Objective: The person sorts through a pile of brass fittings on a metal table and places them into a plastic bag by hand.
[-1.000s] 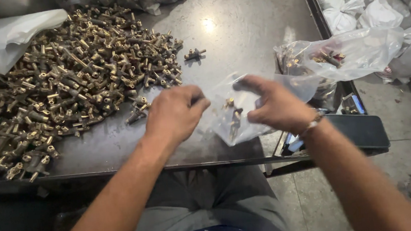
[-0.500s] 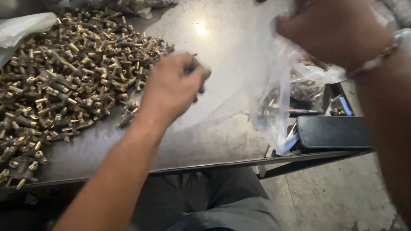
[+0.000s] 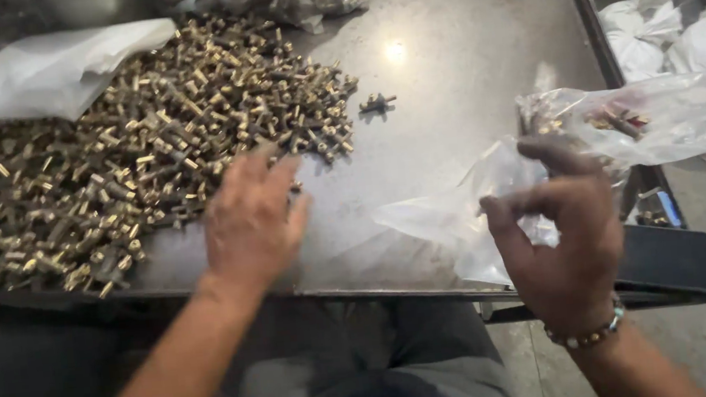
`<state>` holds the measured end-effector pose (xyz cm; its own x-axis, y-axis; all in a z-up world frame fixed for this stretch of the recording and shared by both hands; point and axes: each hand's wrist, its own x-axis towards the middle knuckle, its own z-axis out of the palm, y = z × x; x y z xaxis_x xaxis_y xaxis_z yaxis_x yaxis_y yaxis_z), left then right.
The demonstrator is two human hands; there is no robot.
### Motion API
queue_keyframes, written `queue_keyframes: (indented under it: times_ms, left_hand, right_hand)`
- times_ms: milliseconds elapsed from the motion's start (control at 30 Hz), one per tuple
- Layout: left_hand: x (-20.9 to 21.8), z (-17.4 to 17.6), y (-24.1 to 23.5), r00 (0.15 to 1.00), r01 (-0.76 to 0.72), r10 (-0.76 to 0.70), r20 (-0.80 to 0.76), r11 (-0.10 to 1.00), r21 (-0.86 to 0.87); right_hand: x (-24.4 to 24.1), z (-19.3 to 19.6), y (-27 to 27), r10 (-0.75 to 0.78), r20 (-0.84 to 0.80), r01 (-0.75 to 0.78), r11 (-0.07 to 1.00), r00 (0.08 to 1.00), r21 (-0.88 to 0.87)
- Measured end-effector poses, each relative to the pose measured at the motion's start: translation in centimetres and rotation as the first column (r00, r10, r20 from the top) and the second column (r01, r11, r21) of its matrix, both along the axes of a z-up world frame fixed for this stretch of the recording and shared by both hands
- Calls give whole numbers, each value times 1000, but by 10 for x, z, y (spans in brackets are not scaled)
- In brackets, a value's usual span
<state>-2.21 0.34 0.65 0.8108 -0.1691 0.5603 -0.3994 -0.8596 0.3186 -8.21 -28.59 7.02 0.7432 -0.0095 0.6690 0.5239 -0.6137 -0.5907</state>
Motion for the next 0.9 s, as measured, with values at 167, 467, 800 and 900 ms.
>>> queue_keyframes:
  times_ms: [167, 467, 800, 900]
  left_hand:
    - [26, 1, 21, 989, -93, 124, -86, 951, 296]
    - [16, 4, 4, 965, 15, 35, -262, 982, 188]
    - [-36, 51, -62, 784, 505, -607, -128, 744, -436]
    - [-34, 31, -76, 798, 576, -599, -65, 790, -209]
  right_hand:
    - [0, -17, 1, 11, 76, 12, 955, 997, -297]
    - [6, -5, -16, -150, -305, 79, 969, 941, -232]
    - [4, 7, 15, -65, -499, -94, 953, 864, -288]
    - [0, 3, 19, -125, -469, -105, 895, 874, -434]
